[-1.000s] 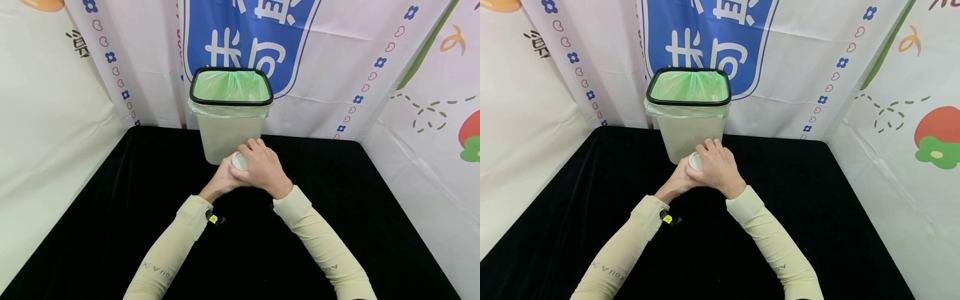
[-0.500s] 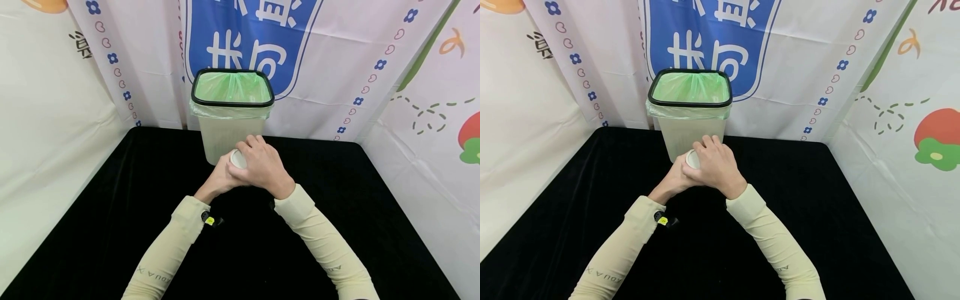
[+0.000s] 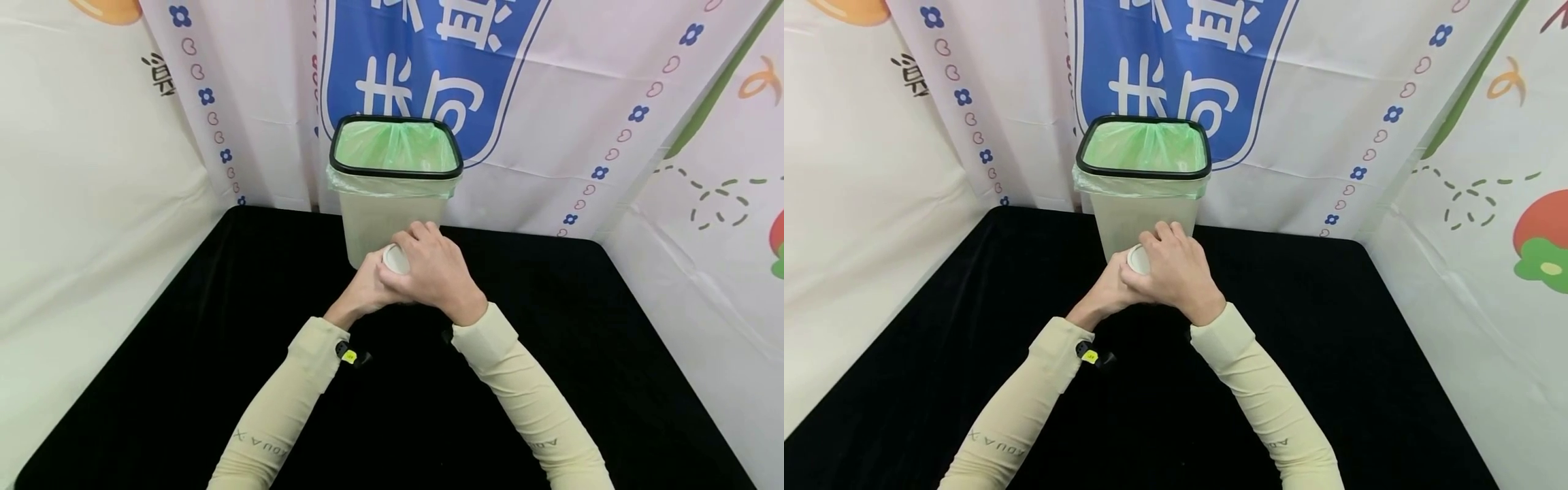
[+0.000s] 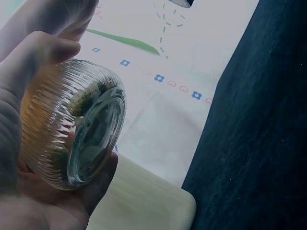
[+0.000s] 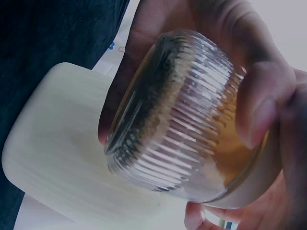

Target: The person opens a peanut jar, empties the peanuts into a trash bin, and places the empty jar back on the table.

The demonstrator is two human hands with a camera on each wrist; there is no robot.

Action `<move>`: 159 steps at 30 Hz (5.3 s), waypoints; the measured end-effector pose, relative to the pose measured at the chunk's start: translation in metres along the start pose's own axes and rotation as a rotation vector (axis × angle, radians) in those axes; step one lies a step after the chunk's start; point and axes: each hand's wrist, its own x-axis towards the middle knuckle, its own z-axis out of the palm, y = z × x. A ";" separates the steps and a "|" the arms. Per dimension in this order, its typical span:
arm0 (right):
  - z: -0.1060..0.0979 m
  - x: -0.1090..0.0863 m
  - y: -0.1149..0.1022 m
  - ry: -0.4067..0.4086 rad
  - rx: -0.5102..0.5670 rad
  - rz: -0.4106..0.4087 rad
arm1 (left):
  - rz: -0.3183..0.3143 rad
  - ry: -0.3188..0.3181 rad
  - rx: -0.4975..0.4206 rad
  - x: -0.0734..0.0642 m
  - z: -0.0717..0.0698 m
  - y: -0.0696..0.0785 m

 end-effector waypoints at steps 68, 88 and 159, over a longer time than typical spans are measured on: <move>-0.045 0.011 -0.005 -0.141 -0.023 -0.018 | -0.128 -0.036 -0.197 -0.002 -0.002 0.016; -0.035 0.009 -0.017 -0.141 -0.126 0.022 | -0.095 0.000 -0.098 -0.002 -0.004 0.015; -0.037 0.007 -0.019 -0.164 -0.119 0.009 | -0.102 -0.022 -0.155 -0.005 -0.007 0.014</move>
